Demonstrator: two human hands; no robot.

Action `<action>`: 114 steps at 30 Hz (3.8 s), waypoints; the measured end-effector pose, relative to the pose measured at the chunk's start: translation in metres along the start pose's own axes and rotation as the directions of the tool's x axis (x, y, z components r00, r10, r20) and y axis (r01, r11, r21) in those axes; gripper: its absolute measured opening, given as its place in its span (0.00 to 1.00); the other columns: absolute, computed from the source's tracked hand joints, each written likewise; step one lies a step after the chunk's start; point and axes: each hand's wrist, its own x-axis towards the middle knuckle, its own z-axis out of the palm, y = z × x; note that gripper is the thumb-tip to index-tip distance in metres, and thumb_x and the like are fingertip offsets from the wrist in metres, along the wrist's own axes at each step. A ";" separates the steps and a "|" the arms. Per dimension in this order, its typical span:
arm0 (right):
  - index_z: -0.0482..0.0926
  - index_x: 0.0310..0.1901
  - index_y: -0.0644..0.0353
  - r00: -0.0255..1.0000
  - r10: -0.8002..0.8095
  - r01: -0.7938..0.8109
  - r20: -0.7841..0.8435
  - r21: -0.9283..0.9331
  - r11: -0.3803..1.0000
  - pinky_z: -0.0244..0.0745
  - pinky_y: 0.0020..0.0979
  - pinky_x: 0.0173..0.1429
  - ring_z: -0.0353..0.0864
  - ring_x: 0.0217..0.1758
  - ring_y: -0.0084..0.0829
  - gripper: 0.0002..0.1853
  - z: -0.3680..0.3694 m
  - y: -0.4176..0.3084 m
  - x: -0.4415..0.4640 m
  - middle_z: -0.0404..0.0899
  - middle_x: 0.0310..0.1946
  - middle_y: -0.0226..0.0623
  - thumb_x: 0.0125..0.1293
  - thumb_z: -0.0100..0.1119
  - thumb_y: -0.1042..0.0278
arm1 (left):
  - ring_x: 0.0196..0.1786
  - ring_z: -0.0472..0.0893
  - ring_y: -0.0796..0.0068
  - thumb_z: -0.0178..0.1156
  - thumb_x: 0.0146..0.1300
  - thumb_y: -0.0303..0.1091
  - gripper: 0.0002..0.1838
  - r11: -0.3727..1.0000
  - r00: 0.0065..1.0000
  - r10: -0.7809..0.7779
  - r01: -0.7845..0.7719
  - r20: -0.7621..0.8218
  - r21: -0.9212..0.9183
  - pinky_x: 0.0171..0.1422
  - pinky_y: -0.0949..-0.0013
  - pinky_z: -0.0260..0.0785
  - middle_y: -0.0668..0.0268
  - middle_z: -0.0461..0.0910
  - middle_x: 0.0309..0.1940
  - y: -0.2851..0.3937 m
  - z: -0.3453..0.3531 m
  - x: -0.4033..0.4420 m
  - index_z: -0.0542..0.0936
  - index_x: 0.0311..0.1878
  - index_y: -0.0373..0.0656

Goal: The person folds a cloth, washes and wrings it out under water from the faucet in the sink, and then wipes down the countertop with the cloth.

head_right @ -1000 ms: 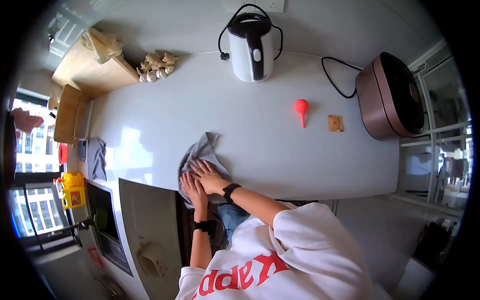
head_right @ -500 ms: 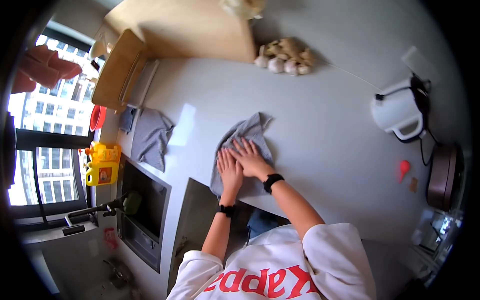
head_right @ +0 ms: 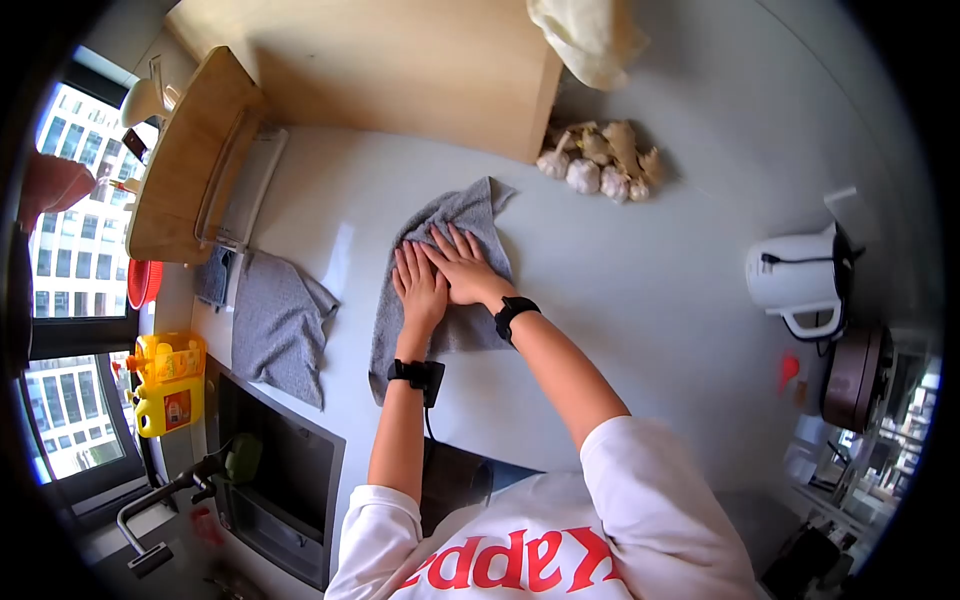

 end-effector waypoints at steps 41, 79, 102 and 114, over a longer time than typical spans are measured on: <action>0.46 0.70 0.48 1.000 -0.006 0.008 0.019 -0.068 0.998 0.24 0.44 0.73 0.29 0.75 0.43 0.36 0.053 -0.037 -0.163 0.34 0.72 0.38 0.61 0.44 0.55 | 0.74 0.40 0.59 0.41 0.63 0.43 0.32 0.997 0.998 0.052 -0.051 -0.019 0.055 0.73 0.54 0.31 0.56 0.44 0.71 0.024 0.018 -0.179 0.52 0.69 0.42; 0.42 0.69 0.56 0.898 0.432 -0.434 -0.082 -0.002 0.901 0.30 0.50 0.72 0.35 0.72 0.56 0.55 0.057 0.147 -0.659 0.36 0.70 0.49 0.44 0.66 0.50 | 0.73 0.41 0.56 0.52 0.57 0.47 0.39 0.691 0.651 0.723 -0.665 0.234 -0.284 0.74 0.53 0.32 0.51 0.46 0.70 0.336 0.209 -0.439 0.54 0.67 0.35; 0.58 0.63 0.64 0.851 -0.471 0.497 0.232 -0.070 0.865 0.40 0.51 0.70 0.42 0.70 0.56 0.38 0.131 -0.142 -0.297 0.48 0.67 0.53 0.43 0.46 0.82 | 0.47 0.71 0.59 0.53 0.52 0.28 0.15 0.996 0.961 0.076 -0.086 -0.267 -0.026 0.52 0.61 0.61 0.60 0.72 0.40 -0.018 -0.029 -0.428 0.73 0.45 0.42; 0.71 0.55 0.63 -0.244 -0.576 0.639 0.780 0.576 0.509 0.64 0.33 0.62 0.70 0.57 0.42 0.24 0.144 -0.398 -0.207 0.72 0.53 0.45 0.54 0.45 0.86 | 0.34 0.74 0.58 0.59 0.48 0.31 0.16 0.830 0.686 -0.552 0.509 -0.474 -0.228 0.40 0.61 0.66 0.56 0.73 0.29 -0.050 -0.107 -0.554 0.71 0.40 0.36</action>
